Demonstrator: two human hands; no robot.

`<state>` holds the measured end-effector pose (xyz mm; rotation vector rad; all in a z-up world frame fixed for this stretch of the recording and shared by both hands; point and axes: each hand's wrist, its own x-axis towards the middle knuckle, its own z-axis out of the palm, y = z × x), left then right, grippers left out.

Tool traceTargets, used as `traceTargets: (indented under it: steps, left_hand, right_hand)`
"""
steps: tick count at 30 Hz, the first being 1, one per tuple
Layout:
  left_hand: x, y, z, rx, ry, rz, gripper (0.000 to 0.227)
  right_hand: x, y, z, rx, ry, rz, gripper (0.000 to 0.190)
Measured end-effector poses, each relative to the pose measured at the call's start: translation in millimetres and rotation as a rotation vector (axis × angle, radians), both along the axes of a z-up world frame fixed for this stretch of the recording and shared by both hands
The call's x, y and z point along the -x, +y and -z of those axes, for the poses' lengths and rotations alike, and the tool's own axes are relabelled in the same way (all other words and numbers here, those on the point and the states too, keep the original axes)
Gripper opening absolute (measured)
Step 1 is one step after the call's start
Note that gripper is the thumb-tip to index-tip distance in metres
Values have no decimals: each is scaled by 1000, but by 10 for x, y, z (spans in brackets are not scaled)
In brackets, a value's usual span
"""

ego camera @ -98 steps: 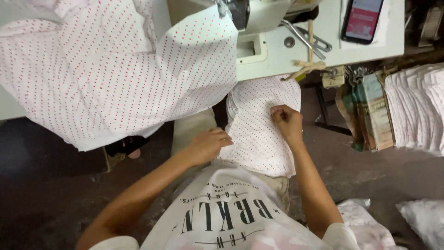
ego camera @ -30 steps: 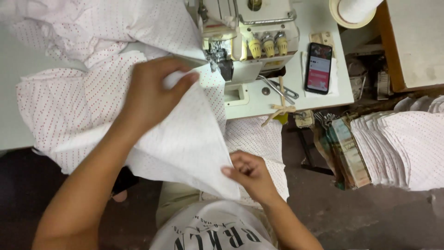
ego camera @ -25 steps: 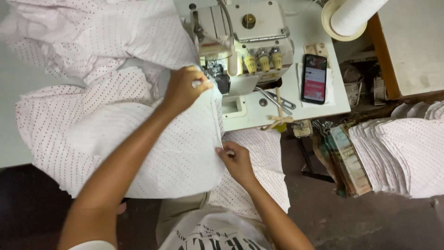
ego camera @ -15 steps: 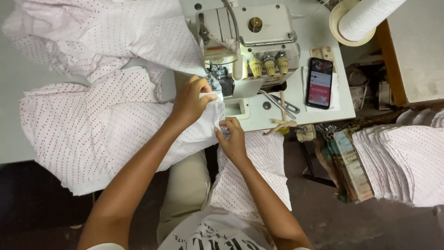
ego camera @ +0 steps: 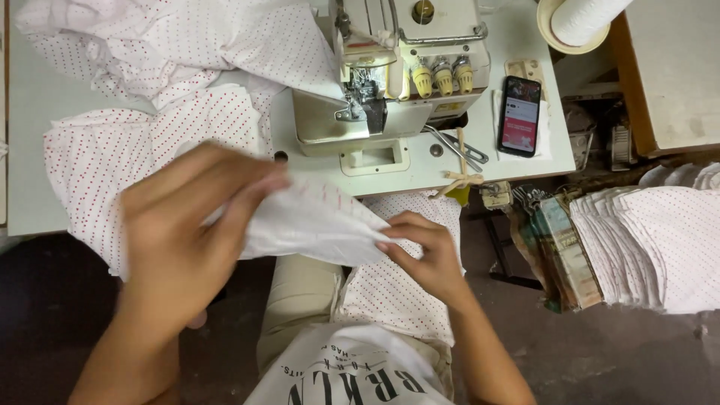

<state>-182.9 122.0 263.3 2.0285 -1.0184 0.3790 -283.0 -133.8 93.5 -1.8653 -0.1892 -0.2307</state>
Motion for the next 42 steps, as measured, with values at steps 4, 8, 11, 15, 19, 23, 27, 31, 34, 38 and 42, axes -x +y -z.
traceTargets:
  steps: [4,8,11,15,19,23,27,31,34,38,42]
  left_hand:
    - [18,279,77,76,88,-150,14]
    - [-147,345,639,375,537,-235,16]
    - [-116,277,856,432,621,-278,17]
    - [-105,203,1071,496,718,-262,16]
    - [-47,199,1251,509,744,-235,12]
    - [4,238,1448,549,778,-239,9]
    - [89,306,1584,528,806,-292,12]
    - [235,345,637,302,520,-342,15]
    - [-69,99,278,349,123,-300,21]
    - [-1270,-533,1170,248,131,-59,19]
    - [-1957,-857,2772,-118,-58,-90,15]
  right_hand:
    - [133,-228,-313,27,-75,-35,21]
    - [72,-325,-466,-49,-7,45,16]
    - [71,-460,-458,67,-36,27,12]
    - [115,-512,-514,193,-18,117,9]
    - [148,-489,-584,242,-4,127,6]
    - [171,-485,-552,229,-4,113,6]
    - [163,-465,-400,53,75,47,10]
    - [308,-270,-386,-140,98,-8,14]
    - [388,48,-527,-426,-68,-20,22]
    - [61,140,-5,-278,45,305,23]
    - [-331,24,1059,-130,412,480,20]
